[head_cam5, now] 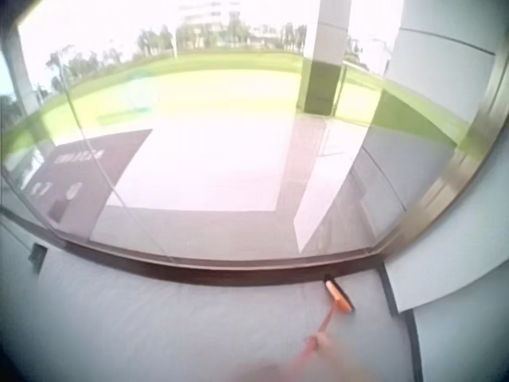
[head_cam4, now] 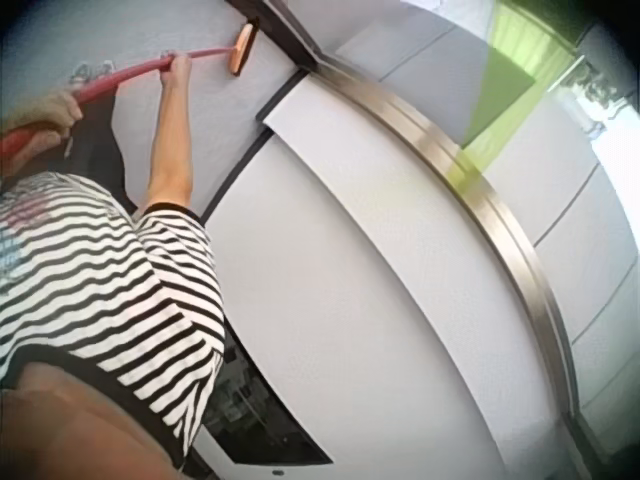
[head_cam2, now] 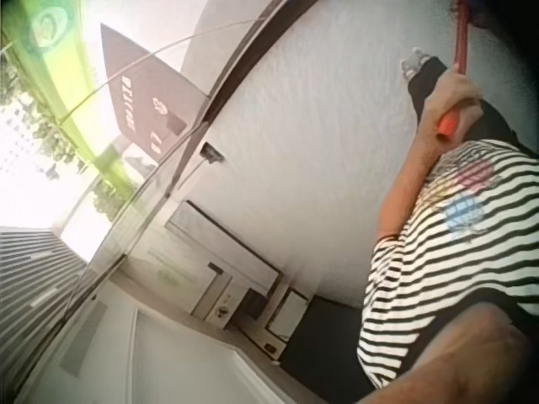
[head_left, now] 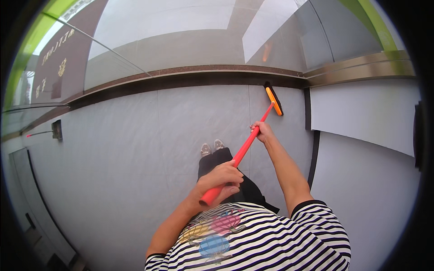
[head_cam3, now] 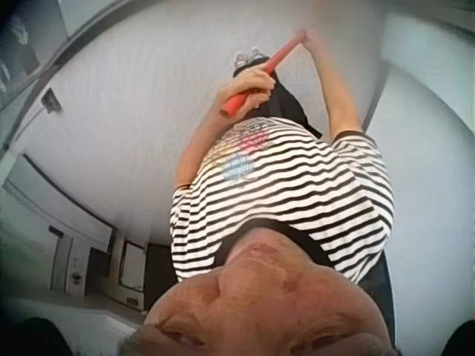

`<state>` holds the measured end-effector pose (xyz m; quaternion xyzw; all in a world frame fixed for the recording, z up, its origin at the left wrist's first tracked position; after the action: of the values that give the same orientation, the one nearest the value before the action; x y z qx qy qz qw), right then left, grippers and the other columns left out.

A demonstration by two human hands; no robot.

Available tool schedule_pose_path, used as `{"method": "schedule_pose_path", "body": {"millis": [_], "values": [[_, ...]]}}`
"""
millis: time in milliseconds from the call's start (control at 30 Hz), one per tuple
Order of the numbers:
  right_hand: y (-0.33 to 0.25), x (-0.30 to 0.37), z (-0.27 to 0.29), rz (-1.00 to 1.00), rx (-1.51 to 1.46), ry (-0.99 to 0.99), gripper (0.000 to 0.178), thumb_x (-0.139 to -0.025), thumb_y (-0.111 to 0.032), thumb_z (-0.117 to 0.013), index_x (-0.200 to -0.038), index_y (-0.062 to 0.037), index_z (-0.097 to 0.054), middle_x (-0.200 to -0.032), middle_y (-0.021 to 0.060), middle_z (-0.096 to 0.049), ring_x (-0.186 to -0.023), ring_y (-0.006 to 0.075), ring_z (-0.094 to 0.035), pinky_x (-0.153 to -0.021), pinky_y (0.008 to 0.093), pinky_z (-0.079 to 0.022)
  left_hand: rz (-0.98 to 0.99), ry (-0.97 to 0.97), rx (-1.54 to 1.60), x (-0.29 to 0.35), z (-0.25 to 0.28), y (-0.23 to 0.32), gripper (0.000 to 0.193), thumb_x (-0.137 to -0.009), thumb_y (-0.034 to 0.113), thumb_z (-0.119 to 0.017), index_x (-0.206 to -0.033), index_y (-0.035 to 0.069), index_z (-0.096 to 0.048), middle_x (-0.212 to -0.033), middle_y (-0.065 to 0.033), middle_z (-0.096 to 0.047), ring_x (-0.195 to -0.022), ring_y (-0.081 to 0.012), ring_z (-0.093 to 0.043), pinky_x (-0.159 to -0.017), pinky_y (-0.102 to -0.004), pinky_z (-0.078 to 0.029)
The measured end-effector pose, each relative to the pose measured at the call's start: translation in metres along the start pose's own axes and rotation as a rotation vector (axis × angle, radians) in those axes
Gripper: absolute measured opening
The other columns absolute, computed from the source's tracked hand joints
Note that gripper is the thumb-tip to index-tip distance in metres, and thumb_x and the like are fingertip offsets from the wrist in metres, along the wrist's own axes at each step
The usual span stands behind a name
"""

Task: The person sweeps a tiled floor and a welcome mat using a broom and dustpan. They gather debris into the dustpan and sweep the mat to remove loose dirt.

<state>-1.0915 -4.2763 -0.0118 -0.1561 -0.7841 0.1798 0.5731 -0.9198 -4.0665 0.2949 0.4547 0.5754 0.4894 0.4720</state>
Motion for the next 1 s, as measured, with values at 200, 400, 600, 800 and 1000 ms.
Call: {"method": "schedule_pose_path", "body": {"millis": [200,400,600,800,1000], "values": [[0.062,-0.008,-0.019,-0.294,-0.113,-0.076,0.004,-0.073,0.004,-0.049,-0.070,0.0045,-0.047,-0.079,0.0175,-0.053,-0.056,0.0187,-0.051,-0.055,0.0295,-0.049,0.041,-0.001,0.021,0.011,0.028,0.009,0.022,-0.071,-0.005,-0.067,-0.091,0.000,-0.062,-0.074,-0.0082,-0.058,-0.071,-0.0228,-0.055,-0.094,-0.0428,-0.040],[0.122,0.087,-0.206,-0.534,-0.274,-0.443,0.007,-0.076,0.004,-0.048,-0.069,0.0008,-0.046,-0.077,0.0140,-0.053,-0.070,0.0218,-0.055,-0.069,0.0350,-0.051,-0.143,0.198,-0.149,0.036,0.070,0.130,0.015,-0.075,0.013,-0.068,-0.075,0.003,-0.057,-0.046,-0.0016,-0.049,-0.038,-0.0131,-0.043,-0.053,-0.0278,-0.047],[0.138,0.149,-0.296,-0.665,-0.285,-0.710,0.006,-0.080,0.003,-0.046,-0.075,0.0022,-0.047,-0.076,0.0128,-0.053,-0.069,0.0231,-0.056,-0.074,0.0381,-0.053,-0.273,0.146,-0.300,0.046,0.043,0.205,0.011,-0.067,0.001,-0.060,-0.074,0.002,-0.052,-0.045,-0.0008,-0.043,-0.038,-0.0117,-0.040,-0.042,-0.0277,-0.038],[0.078,0.199,-0.250,-0.558,-0.208,-0.587,0.009,-0.085,-0.001,-0.049,-0.085,0.0072,-0.052,-0.085,0.0134,-0.054,-0.075,0.0201,-0.058,-0.084,0.0424,-0.052,-0.562,0.344,-0.113,0.089,0.065,0.220,0.015,-0.076,0.008,-0.065,-0.083,0.004,-0.053,-0.045,-0.0010,-0.049,-0.038,-0.0128,-0.045,-0.049,-0.0263,-0.045],[0.044,0.049,-0.098,-0.255,-0.055,-0.147,0.003,-0.074,0.003,-0.049,-0.075,0.0023,-0.046,-0.072,0.0119,-0.053,-0.063,0.0207,-0.053,-0.065,0.0328,-0.050,0.062,0.647,0.296,0.076,0.072,0.046,0.021,-0.084,0.004,-0.057,-0.104,-0.003,-0.053,-0.076,-0.0111,-0.062,-0.074,-0.0165,-0.060,-0.084,-0.0375,-0.046]]}}
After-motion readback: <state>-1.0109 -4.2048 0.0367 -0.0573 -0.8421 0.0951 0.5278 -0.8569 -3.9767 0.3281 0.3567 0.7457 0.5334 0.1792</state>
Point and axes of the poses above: each hand's wrist, its own x-axis away from the middle knuckle, its own z-axis out of the back of the hand, y = z × x, the point moved 4 cm from there along -x, towards the middle knuckle
